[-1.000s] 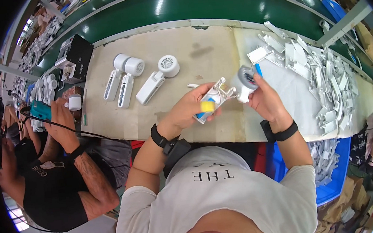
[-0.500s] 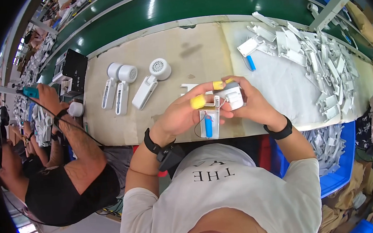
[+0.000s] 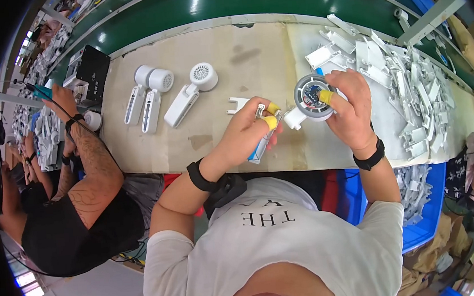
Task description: The person assembles a handheld fan by joining the fan head to the handle, inserting a battery, and snapping a plastic cover into place. They repeat this process multiple times, placing each completed fan on the table.
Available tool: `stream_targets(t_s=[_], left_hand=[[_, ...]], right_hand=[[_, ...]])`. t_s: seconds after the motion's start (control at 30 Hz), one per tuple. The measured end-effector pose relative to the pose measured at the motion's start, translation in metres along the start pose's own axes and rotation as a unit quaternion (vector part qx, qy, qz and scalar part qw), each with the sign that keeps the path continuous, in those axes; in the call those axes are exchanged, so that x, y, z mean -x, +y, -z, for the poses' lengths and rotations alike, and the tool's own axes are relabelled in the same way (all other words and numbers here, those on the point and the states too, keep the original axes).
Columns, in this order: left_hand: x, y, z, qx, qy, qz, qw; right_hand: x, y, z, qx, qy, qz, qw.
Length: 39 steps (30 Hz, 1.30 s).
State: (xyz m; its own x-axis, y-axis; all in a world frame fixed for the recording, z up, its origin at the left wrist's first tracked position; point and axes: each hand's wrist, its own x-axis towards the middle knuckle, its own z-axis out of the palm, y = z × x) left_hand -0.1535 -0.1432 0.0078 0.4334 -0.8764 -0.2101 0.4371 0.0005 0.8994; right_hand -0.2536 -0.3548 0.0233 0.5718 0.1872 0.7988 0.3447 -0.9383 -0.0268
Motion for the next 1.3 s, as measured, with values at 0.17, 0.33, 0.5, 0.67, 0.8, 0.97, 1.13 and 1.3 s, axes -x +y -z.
stream_targets(t_s=[0.17, 0.33, 0.5, 0.67, 0.8, 0.97, 1.13, 1.3], left_hand=[[0.003, -0.002, -0.004, -0.219, 0.038, -0.095, 0.970], [0.000, -0.005, 0.000, -0.234, 0.049, -0.083, 0.967], [0.002, 0.005, -0.001, -0.331, 0.047, -0.107, 0.936], [-0.006, 0.016, 0.009, -0.387, 0.027, -0.081, 0.918], [-0.009, 0.011, 0.005, -0.370, -0.012, -0.072, 0.926], [-0.008, 0.012, 0.001, -0.400, 0.013, -0.089, 0.912], [-0.008, 0.004, 0.006, -0.412, -0.007, -0.064, 0.909], [-0.008, -0.008, 0.005, -0.445, -0.030, -0.059, 0.893]], right_hand=[[0.000, -0.004, 0.005, 0.065, -0.015, 0.007, 0.998], [-0.001, -0.007, 0.004, 0.088, -0.045, 0.015, 0.995], [-0.005, -0.007, 0.009, 0.002, -0.035, 0.018, 0.999], [-0.019, 0.001, 0.023, -0.383, -0.185, -0.260, 0.867], [-0.043, 0.002, 0.031, -0.435, -0.285, -0.237, 0.821], [-0.054, -0.004, 0.024, -0.365, -0.309, -0.198, 0.856], [-0.046, -0.007, 0.011, -0.376, -0.299, -0.246, 0.842], [-0.047, 0.000, 0.001, -0.383, -0.372, -0.211, 0.819]])
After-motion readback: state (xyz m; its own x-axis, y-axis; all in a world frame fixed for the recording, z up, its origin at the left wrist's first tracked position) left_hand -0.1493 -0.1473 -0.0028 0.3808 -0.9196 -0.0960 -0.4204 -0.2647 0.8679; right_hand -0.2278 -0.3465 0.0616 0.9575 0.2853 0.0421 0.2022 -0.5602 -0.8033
